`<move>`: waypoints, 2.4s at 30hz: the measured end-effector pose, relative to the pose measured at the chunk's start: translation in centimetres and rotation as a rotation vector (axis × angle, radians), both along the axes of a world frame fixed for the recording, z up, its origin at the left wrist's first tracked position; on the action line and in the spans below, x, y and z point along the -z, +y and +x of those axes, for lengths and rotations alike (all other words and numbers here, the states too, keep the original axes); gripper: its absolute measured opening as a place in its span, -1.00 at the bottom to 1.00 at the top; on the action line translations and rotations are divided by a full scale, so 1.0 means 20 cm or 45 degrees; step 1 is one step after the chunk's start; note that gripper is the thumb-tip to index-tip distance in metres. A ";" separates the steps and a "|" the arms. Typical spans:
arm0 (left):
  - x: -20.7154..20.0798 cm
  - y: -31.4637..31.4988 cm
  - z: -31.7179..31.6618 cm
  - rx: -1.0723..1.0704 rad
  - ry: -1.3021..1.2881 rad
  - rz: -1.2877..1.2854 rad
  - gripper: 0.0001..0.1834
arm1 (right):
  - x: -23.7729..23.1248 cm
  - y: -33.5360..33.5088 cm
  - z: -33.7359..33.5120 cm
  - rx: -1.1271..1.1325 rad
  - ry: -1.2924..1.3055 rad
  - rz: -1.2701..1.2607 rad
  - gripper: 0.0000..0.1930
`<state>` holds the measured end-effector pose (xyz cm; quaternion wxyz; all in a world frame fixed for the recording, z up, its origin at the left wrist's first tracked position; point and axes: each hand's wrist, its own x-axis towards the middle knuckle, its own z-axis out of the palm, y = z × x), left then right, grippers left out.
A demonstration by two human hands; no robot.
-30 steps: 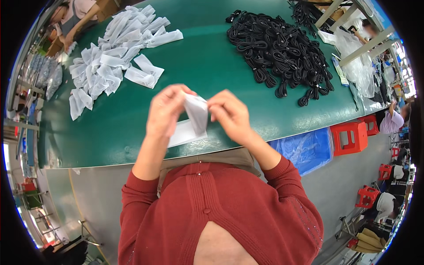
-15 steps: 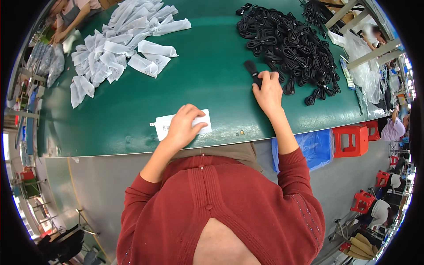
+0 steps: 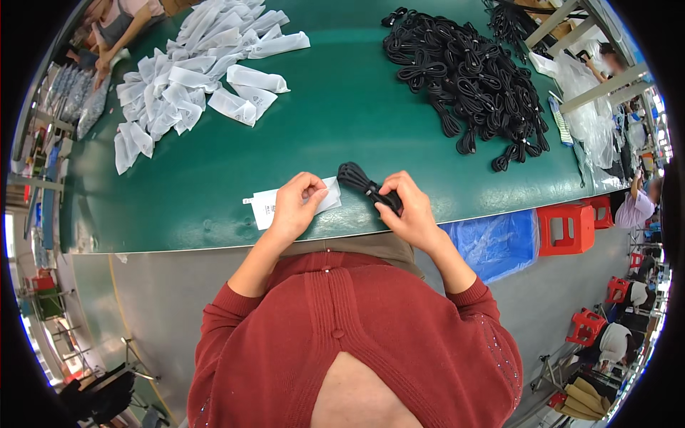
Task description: The person repeatedly picks up black cables from a pile on a green table and places them into small white paper bags. The person handles the items one at a time, folding the cables and inserting them into the packaging material.
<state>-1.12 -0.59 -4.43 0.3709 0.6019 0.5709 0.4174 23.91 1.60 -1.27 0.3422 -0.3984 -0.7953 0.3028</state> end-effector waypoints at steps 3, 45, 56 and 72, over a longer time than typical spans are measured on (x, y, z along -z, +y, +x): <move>0.00 0.00 -0.01 0.008 -0.043 0.012 -0.92 | -0.01 -0.03 0.00 -0.088 -0.108 0.189 -0.73; -0.40 0.29 -0.20 0.098 -0.837 0.119 -0.81 | -0.20 0.17 -0.27 -0.106 0.505 0.178 -0.74; -0.21 0.08 -0.10 0.175 0.352 0.439 -0.81 | 0.16 0.61 0.29 0.862 -0.937 0.640 -0.67; -0.01 -0.01 0.03 0.254 0.465 0.306 -0.81 | 0.06 0.08 -0.16 -0.105 -0.043 -0.174 -0.77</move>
